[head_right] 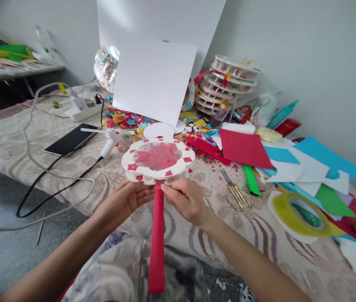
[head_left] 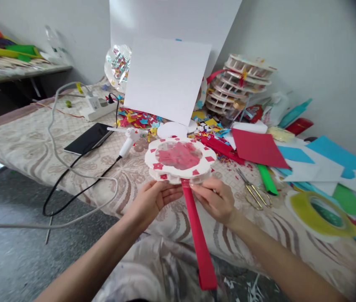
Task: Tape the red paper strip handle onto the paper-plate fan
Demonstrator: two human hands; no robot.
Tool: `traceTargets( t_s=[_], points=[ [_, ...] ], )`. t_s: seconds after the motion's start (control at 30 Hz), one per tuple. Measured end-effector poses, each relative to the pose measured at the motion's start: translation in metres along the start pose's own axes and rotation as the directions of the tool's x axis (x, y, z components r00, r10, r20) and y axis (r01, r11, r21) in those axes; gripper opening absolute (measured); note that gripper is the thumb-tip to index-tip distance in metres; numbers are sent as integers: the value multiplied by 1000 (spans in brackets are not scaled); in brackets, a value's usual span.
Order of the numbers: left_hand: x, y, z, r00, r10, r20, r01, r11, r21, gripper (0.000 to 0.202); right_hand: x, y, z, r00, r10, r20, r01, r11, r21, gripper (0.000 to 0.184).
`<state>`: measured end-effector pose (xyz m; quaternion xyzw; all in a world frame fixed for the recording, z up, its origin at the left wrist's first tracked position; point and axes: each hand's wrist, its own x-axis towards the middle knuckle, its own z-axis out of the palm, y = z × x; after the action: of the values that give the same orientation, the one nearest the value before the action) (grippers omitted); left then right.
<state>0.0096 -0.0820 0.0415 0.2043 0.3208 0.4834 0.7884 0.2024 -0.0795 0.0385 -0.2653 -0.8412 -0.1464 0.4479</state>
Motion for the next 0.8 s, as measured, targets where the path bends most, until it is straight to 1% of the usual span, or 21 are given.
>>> traceTargets(
  t_s=[0.17, 0.4, 0.6, 0.8],
  points=[
    [-1, 1, 1, 1000, -11, -24, 11, 1000, 17, 11, 2, 0, 1, 1000, -2, -1, 2, 1000, 4, 20],
    [0, 0, -2, 1000, -8, -18, 8, 1000, 16, 10, -4, 0, -2, 1000, 0, 7, 0, 1000, 2, 24],
    [0, 0, -2, 1000, -5, -17, 6, 999, 48, 9, -7, -2, -1, 998, 62, 15, -62, 998, 31, 27],
    [-1, -2, -3, 1000, -13, -9, 13, 1000, 27, 9, -4, -1, 3, 999, 50, 3, -50, 999, 21, 27]
  ],
)
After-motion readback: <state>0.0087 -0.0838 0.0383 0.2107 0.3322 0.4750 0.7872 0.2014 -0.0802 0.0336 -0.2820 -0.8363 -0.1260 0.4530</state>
